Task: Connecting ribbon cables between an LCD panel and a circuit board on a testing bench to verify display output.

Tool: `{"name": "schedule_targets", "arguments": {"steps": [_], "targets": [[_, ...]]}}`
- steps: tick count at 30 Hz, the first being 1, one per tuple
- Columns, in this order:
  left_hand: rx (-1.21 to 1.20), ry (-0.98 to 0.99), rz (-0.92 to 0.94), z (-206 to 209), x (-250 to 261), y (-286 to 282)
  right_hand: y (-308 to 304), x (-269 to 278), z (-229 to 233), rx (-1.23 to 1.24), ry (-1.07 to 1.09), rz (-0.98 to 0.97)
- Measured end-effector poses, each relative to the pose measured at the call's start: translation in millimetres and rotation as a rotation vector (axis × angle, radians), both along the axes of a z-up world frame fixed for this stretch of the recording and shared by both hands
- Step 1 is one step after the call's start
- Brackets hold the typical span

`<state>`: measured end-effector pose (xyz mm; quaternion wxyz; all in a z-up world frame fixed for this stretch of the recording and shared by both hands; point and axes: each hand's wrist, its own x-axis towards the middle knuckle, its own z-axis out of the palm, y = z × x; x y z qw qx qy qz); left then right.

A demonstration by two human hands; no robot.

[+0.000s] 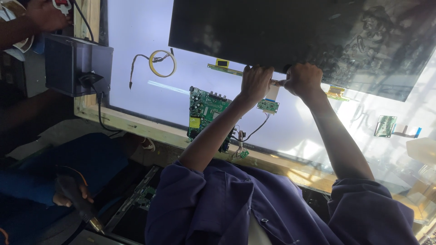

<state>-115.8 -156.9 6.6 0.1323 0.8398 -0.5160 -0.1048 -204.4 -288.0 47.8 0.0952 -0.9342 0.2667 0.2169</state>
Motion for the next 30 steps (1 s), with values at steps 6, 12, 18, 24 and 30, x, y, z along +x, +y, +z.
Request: {"name": "schedule_targets", "arguments": {"steps": [6,12,18,24,30], "targets": [[-0.013,0.073,0.022,1.8,1.4,0.8,3.6,2.0,6.0,-0.001,0.018,-0.013],[-0.011,-0.010,0.054,6.2,-0.7,3.1,6.0,0.2,5.9,-0.008,0.043,-0.013],[0.033,-0.092,0.151,22.0,-10.6,7.6,7.8,-4.3,8.1,0.014,-0.011,-0.035],[0.136,-0.092,0.264,5.2,-23.3,1.4,11.7,-6.5,15.1,0.007,-0.012,-0.008],[0.155,0.045,0.267,-21.7,-24.3,1.2,2.1,-10.0,10.8,0.083,-0.034,0.026]]}}
